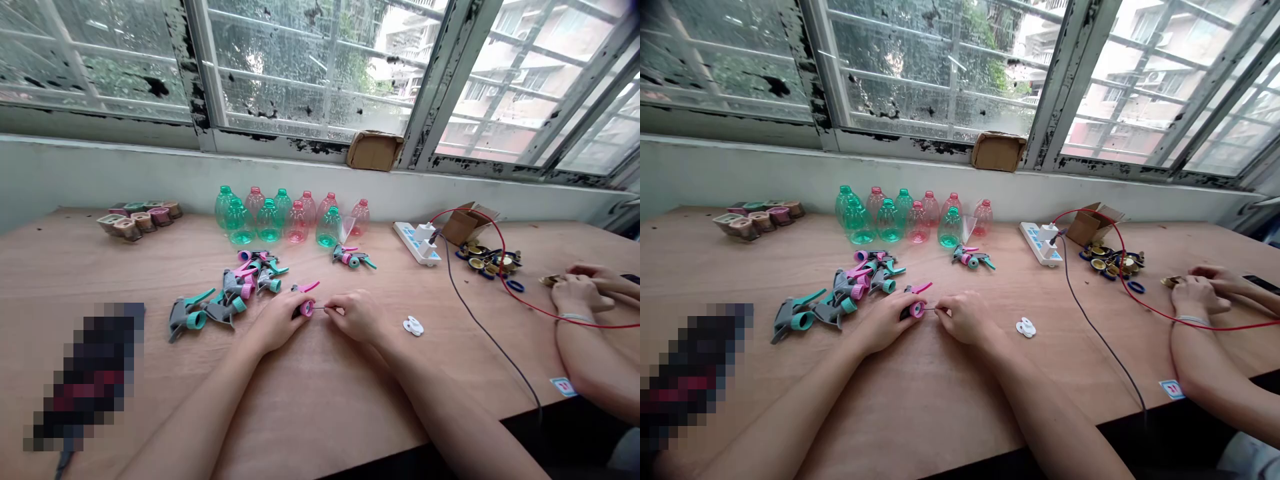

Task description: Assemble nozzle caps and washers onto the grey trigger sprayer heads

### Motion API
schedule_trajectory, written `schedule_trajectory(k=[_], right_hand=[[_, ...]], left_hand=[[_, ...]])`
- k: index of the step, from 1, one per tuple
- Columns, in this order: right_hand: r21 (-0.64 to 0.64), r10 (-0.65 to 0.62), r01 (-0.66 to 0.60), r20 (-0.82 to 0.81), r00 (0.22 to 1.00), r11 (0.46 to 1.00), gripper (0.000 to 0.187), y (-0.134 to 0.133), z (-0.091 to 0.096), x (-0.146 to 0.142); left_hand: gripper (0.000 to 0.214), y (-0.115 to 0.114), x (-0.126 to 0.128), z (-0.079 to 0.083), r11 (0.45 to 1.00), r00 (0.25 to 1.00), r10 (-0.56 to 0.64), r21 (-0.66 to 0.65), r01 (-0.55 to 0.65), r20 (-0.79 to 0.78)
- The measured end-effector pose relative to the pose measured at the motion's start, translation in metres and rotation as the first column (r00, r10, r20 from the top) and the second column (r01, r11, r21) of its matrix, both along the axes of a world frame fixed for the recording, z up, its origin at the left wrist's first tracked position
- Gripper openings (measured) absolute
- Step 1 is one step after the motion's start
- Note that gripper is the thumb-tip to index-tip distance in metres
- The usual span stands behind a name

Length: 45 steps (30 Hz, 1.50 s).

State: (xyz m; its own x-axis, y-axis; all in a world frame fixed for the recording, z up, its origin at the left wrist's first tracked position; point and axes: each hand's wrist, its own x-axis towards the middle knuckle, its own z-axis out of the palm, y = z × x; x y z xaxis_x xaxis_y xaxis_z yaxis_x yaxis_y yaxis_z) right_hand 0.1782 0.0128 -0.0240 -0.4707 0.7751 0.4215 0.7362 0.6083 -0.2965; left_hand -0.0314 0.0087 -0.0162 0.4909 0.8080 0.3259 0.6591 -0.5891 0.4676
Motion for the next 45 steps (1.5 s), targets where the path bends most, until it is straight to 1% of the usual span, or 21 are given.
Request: schedule_trajectory(k=[4, 7, 12, 15, 21, 25, 30, 33, 38, 45], right_hand=[[-0.035, 0.057, -0.061, -0.098, 0.994, 0.998, 0.012, 0.006, -0.007, 0.003], [-0.036, 0.092, -0.097, -0.113, 0.989, 0.995, 0.013, 0.008, -0.007, 0.007], [-0.052, 0.154, -0.162, -0.14, 0.978, 0.985, 0.013, 0.009, -0.006, 0.013], [-0.07, 0.175, -0.194, -0.207, 0.962, 0.979, 0.014, 0.009, -0.008, 0.013], [-0.07, 0.149, -0.177, -0.298, 0.943, 0.982, 0.014, 0.009, -0.01, 0.009], [-0.053, 0.125, -0.153, -0.355, 0.927, 0.987, 0.013, 0.007, -0.012, 0.004], [-0.047, 0.091, -0.123, -0.427, 0.9, 0.991, 0.012, 0.005, -0.015, -0.002], [-0.03, 0.085, -0.11, -0.446, 0.891, 0.993, 0.012, 0.004, -0.015, -0.004], [-0.02, 0.074, -0.094, -0.466, 0.882, 0.995, 0.013, 0.003, -0.013, -0.003], [-0.041, 0.086, -0.129, -0.546, 0.833, 0.991, 0.01, 0.002, -0.011, -0.003]], left_hand=[[0.026, 0.002, -0.002, -0.001, 1.0, 1.0, 0.008, -0.015, -0.008, -0.001], [0.027, 0.002, -0.003, 0.0, 0.999, 1.0, -0.012, -0.04, 0.012, 0.001], [0.028, 0.002, -0.005, 0.001, 0.993, 0.996, -0.085, -0.079, 0.086, 0.008], [0.028, 0.002, -0.006, 0.002, 0.994, 0.996, -0.07, -0.079, 0.073, 0.051], [0.027, 0.0, -0.006, 0.003, 0.996, 0.992, -0.028, -0.082, 0.039, 0.124], [0.03, -0.001, -0.005, 0.003, 0.993, 0.986, -0.002, -0.116, 0.021, 0.164], [0.03, -0.002, -0.003, 0.005, 0.989, 0.977, 0.043, -0.146, -0.012, 0.211], [0.029, -0.002, -0.002, 0.005, 0.99, 0.974, 0.072, -0.132, -0.043, 0.216], [0.028, -0.001, -0.001, 0.002, 0.993, 0.968, 0.073, -0.103, -0.049, 0.239], [0.029, -0.001, -0.001, 0.0, 0.996, 0.962, 0.067, -0.078, -0.047, 0.265]])
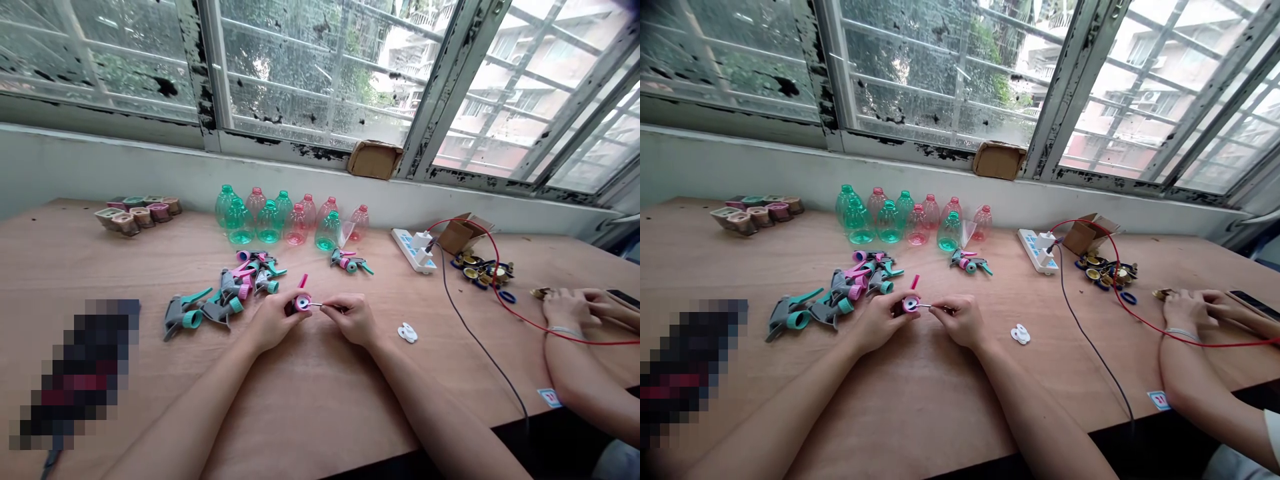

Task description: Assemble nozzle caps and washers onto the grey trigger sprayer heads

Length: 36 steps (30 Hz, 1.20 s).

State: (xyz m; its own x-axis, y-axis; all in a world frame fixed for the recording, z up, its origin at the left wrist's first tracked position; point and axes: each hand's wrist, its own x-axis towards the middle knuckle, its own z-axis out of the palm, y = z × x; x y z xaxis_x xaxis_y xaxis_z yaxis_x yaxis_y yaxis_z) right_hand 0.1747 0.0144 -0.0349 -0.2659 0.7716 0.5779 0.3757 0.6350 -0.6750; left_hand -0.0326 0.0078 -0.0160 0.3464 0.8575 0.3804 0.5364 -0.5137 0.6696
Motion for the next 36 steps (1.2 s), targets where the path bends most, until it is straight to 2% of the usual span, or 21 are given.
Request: schedule_trajectory(k=[8, 15, 24, 27, 32, 36], right_hand=[[-0.054, -0.022, 0.019, -0.053, 0.998, 0.998, 0.011, -0.002, -0.001, -0.003], [-0.037, -0.052, 0.05, -0.041, 0.998, 0.998, 0.012, -0.005, 0.002, -0.006], [-0.209, -0.022, -0.007, -0.137, 0.99, 0.978, 0.016, 0.001, -0.007, -0.008], [-0.168, -0.03, 0.013, -0.099, 0.995, 0.986, 0.016, -0.001, -0.004, -0.007], [0.0, -0.1, 0.1, 0.097, 0.99, 0.995, 0.015, -0.006, 0.004, -0.005], [-0.017, -0.085, 0.086, 0.07, 0.994, 0.996, 0.014, -0.006, 0.004, -0.006]], left_hand=[[0.027, 0.0, 0.001, 0.0, 1.0, 0.999, 0.019, 0.013, -0.02, 0.031], [0.028, 0.0, 0.001, -0.001, 0.998, 0.998, 0.056, 0.042, -0.056, -0.007], [0.032, 0.0, 0.002, -0.003, 0.997, 0.999, 0.053, 0.057, -0.054, 0.01], [0.031, 0.0, 0.003, -0.002, 0.997, 0.998, 0.062, 0.04, -0.063, 0.016], [0.029, 0.0, 0.004, -0.002, 0.996, 0.998, 0.067, 0.061, -0.067, 0.0], [0.027, 0.0, 0.004, -0.002, 0.994, 0.996, 0.084, 0.077, -0.083, -0.008]])
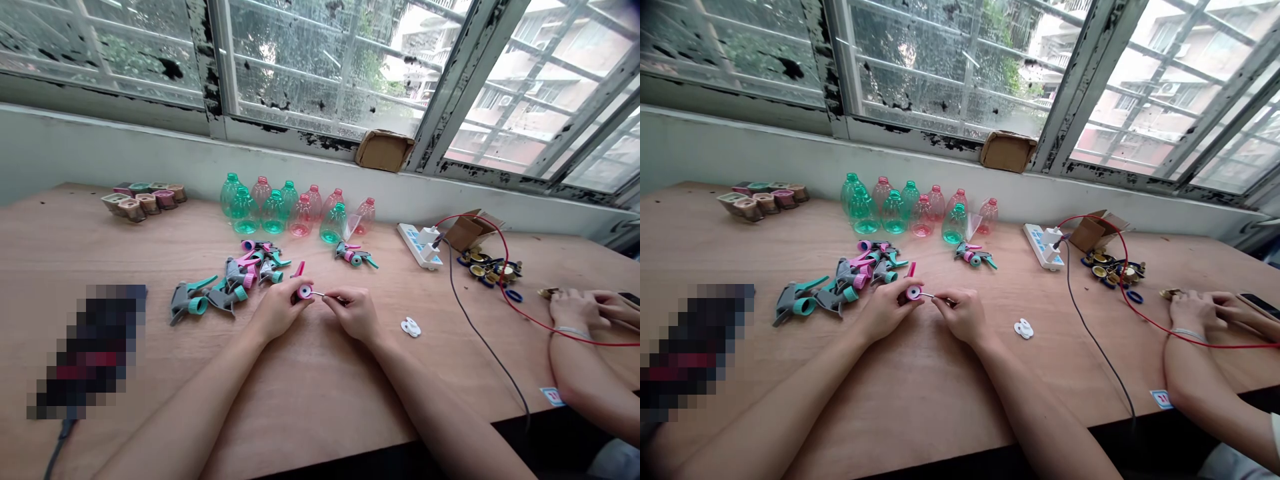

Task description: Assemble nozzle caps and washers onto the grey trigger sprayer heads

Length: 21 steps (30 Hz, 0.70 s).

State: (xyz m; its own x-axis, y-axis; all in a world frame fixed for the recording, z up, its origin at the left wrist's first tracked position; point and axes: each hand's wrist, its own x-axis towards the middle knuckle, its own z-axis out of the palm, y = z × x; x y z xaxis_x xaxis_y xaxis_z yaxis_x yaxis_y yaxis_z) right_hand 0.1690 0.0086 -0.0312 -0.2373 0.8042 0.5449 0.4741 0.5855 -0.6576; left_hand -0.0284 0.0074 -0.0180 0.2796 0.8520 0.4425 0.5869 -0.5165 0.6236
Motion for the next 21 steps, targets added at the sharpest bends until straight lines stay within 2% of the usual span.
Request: schedule_trajectory(k=[6, 12, 21], right_hand=[[-0.093, 0.013, -0.026, -0.145, 0.989, 0.995, 0.015, 0.0025, -0.0051, -0.0032], [-0.12, 0.026, -0.045, -0.158, 0.987, 0.992, 0.015, 0.0033, -0.0068, -0.0029], [-0.208, 0.114, -0.157, -0.207, 0.972, 0.965, 0.02, 0.0027, -0.0056, -0.0033]], left_hand=[[0.027, -0.0012, 0.0003, 0.0029, 1.0, 1.0, -0.007, -0.03, 0.007, 0.016], [0.025, -0.0024, 0.0025, 0.0023, 0.999, 0.999, -0.037, -0.037, 0.038, 0.022], [0.025, -0.005, 0.0053, 0.0042, 0.996, 0.997, -0.078, -0.037, 0.078, -0.004]])
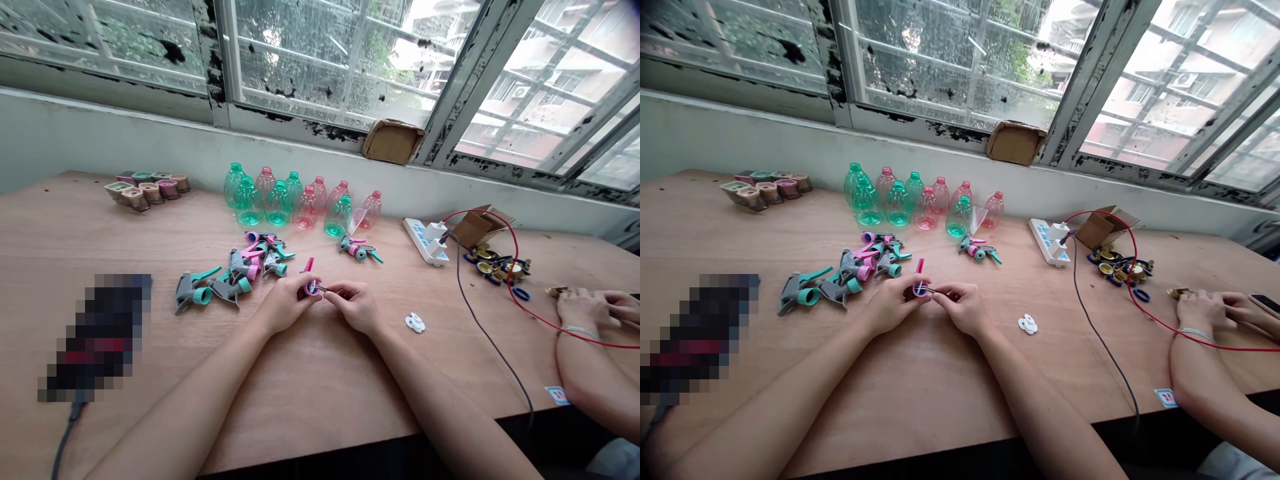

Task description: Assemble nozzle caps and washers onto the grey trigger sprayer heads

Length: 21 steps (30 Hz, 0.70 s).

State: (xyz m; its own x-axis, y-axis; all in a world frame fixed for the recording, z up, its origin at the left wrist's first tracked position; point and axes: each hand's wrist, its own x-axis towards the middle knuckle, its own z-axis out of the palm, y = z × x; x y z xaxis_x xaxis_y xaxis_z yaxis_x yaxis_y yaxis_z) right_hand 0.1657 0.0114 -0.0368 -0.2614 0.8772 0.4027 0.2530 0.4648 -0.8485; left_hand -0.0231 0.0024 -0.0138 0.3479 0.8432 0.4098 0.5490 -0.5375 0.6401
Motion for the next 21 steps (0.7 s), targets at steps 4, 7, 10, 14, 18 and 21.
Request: schedule_trajectory(k=[4, 7, 10, 14, 18, 21], right_hand=[[-0.007, -0.015, 0.015, 0.011, 1.0, 1.0, 0.021, 0.0, 0.002, 0.004], [-0.006, -0.023, 0.023, 0.01, 1.0, 1.0, 0.021, 0.0, 0.003, 0.008], [-0.004, -0.041, 0.041, 0.004, 0.999, 0.999, 0.02, 0.001, 0.002, 0.011], [0.019, -0.049, 0.049, 0.041, 0.998, 0.999, 0.021, 0.007, 0.001, 0.015], [0.107, -0.045, 0.022, 0.215, 0.976, 0.994, 0.019, 0.012, 0.006, 0.034], [0.132, -0.076, 0.034, 0.325, 0.943, 0.991, 0.019, 0.007, 0.018, 0.062]], left_hand=[[0.026, 0.001, 0.0, 0.0, 1.0, 1.0, 0.017, -0.016, -0.017, 0.014], [0.028, 0.002, -0.001, 0.0, 0.999, 0.999, 0.034, -0.032, -0.033, 0.035], [0.033, 0.001, -0.003, 0.0, 0.998, 0.999, 0.037, -0.042, -0.035, 0.039], [0.034, 0.002, -0.005, 0.0, 0.998, 1.0, 0.029, -0.052, -0.029, 0.001], [0.024, 0.003, -0.008, 0.0, 1.0, 0.995, 0.013, -0.001, -0.013, -0.097], [0.023, 0.005, -0.008, 0.0, 1.0, 0.991, 0.012, 0.021, -0.009, -0.136]])
